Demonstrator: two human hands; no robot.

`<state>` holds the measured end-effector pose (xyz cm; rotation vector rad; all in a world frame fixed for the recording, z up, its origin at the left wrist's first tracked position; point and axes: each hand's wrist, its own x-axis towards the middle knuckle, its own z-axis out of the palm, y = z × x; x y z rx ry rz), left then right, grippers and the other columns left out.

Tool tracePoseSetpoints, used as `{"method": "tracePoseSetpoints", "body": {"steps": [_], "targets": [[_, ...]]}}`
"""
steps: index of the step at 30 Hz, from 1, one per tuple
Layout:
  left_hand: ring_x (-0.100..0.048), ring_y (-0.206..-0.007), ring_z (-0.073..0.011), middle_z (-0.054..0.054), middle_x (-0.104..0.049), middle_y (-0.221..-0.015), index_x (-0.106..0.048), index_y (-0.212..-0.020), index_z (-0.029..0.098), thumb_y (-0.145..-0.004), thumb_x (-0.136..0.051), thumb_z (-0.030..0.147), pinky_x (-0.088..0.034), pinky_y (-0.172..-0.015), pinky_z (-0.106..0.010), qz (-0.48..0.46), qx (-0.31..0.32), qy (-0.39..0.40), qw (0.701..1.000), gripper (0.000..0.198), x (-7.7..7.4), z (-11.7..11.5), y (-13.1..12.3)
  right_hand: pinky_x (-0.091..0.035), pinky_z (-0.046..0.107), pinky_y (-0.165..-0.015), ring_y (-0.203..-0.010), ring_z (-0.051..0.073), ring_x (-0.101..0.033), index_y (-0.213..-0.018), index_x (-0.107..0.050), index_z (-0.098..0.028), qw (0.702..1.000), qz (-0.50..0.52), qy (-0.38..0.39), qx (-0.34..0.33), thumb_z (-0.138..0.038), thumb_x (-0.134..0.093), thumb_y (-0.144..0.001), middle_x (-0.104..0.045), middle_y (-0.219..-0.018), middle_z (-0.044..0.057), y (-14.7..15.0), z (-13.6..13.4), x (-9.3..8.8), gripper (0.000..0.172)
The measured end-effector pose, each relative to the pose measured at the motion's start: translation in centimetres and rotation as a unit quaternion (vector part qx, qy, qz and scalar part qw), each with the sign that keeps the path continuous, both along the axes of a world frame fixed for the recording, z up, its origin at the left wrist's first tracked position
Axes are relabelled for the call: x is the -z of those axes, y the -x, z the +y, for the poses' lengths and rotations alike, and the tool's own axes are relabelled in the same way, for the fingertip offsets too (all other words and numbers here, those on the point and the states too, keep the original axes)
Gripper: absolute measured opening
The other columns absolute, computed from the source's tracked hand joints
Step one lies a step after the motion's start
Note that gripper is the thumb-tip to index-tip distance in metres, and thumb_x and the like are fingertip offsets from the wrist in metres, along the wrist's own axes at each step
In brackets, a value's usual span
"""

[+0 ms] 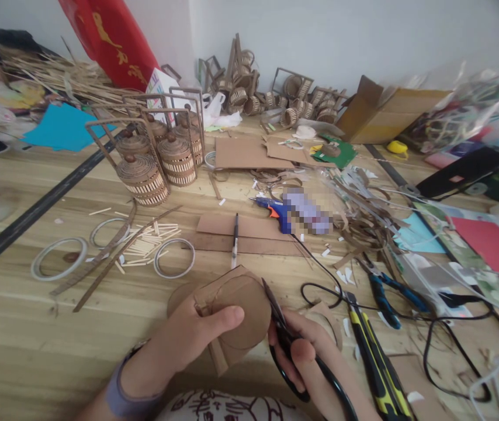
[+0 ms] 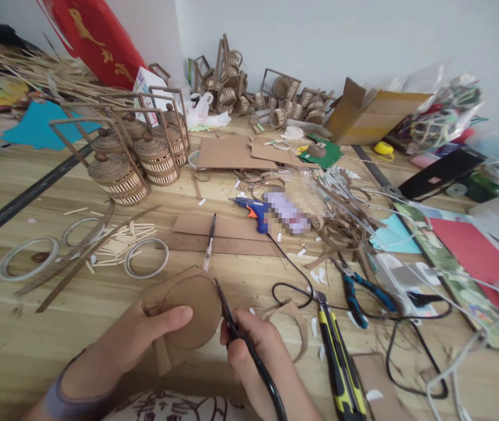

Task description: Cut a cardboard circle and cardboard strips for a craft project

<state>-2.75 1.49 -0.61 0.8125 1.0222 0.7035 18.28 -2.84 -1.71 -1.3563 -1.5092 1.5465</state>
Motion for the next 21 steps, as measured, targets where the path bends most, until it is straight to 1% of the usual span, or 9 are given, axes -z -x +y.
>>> {"method": "tracePoseSetpoints", "body": {"steps": [3,6,9,12,17,19,20,21], "targets": [[-0.070,-0.117,-0.0314,-0.007,-0.078,-0.117,-0.076,-0.119,0.022,-0.075,-0.080,0.037,-0.054,-0.102,-0.042,0.007,-0.006,0.001,1.000,0.047,-0.07,-0.07,0.00,-0.026,0.024,-0.043,-0.040,0.008,-0.028,-0.083,-0.053,-0.022,1.000,0.010,0.007,0.004,-0.095,-0.030,-0.079,-0.040,-0.051,-0.009,0.08,-0.13,0.05,0.077],[-0.066,-0.123,-0.0330,-0.007,-0.076,-0.123,-0.075,-0.123,0.023,-0.074,-0.080,0.037,-0.053,-0.105,-0.044,0.017,-0.020,0.006,1.000,0.051,-0.17,-0.23,0.01,-0.024,0.025,-0.043,-0.038,0.008,-0.026,-0.082,-0.052,-0.022,1.000,0.004,-0.002,0.006,-0.094,-0.029,-0.082,-0.038,-0.049,-0.009,0.13,-0.25,-0.01,0.075],[-0.067,-0.122,-0.0342,-0.008,-0.076,-0.124,-0.074,-0.124,0.022,-0.073,-0.081,0.039,-0.055,-0.102,-0.044,0.015,-0.020,0.018,1.000,0.054,-0.16,-0.30,0.07,-0.025,0.026,-0.043,-0.037,0.008,-0.025,-0.081,-0.053,-0.022,1.000,-0.003,-0.011,0.000,-0.092,-0.028,-0.083,-0.037,-0.047,-0.009,0.03,-0.33,-0.06,0.074],[-0.070,-0.117,-0.0339,-0.009,-0.078,-0.117,-0.075,-0.121,0.021,-0.071,-0.083,0.040,-0.056,-0.099,-0.044,-0.011,-0.005,0.026,1.000,0.054,-0.08,-0.18,0.21,-0.025,0.026,-0.043,-0.037,0.008,-0.026,-0.080,-0.052,-0.023,1.000,-0.001,-0.003,-0.007,-0.092,-0.031,-0.083,-0.037,-0.046,-0.009,-0.19,-0.43,-0.12,0.073],[-0.073,-0.108,-0.0329,-0.008,-0.081,-0.103,-0.080,-0.107,0.019,-0.069,-0.085,0.043,-0.057,-0.096,-0.041,-0.033,0.009,0.040,0.999,0.045,-0.16,0.15,0.20,-0.027,0.025,-0.043,-0.038,0.008,-0.026,-0.078,-0.052,-0.023,1.000,0.002,-0.003,-0.008,-0.090,-0.033,-0.085,-0.037,-0.047,-0.009,-0.33,-0.57,-0.07,0.070],[-0.074,-0.105,-0.0321,-0.008,-0.081,-0.103,-0.080,-0.106,0.020,-0.072,-0.082,0.054,-0.059,-0.093,-0.039,-0.045,-0.012,0.035,0.998,0.048,-0.13,0.16,-0.12,-0.026,0.024,-0.041,-0.037,0.008,-0.026,-0.081,-0.053,-0.023,1.000,0.019,0.001,0.010,-0.088,-0.033,-0.087,-0.037,-0.046,-0.009,-0.08,-0.43,0.02,0.069],[-0.074,-0.105,-0.0323,-0.008,-0.080,-0.106,-0.080,-0.106,0.020,-0.073,-0.079,0.065,-0.060,-0.089,-0.038,-0.062,-0.031,0.026,0.997,0.056,-0.05,0.12,-0.34,-0.026,0.023,-0.039,-0.037,0.008,-0.025,-0.083,-0.053,-0.023,0.999,0.034,0.000,0.029,-0.088,-0.032,-0.088,-0.037,-0.045,-0.009,0.14,-0.28,0.05,0.069],[-0.073,-0.107,-0.0332,-0.009,-0.079,-0.110,-0.079,-0.109,0.021,-0.070,-0.074,0.076,-0.061,-0.087,-0.038,-0.082,-0.049,0.009,0.995,0.068,0.06,0.05,-0.58,-0.025,0.022,-0.037,-0.036,0.008,-0.025,-0.085,-0.054,-0.023,0.997,0.053,-0.004,0.055,-0.088,-0.031,-0.088,-0.036,-0.045,-0.010,0.43,-0.07,0.07,0.069]]}}
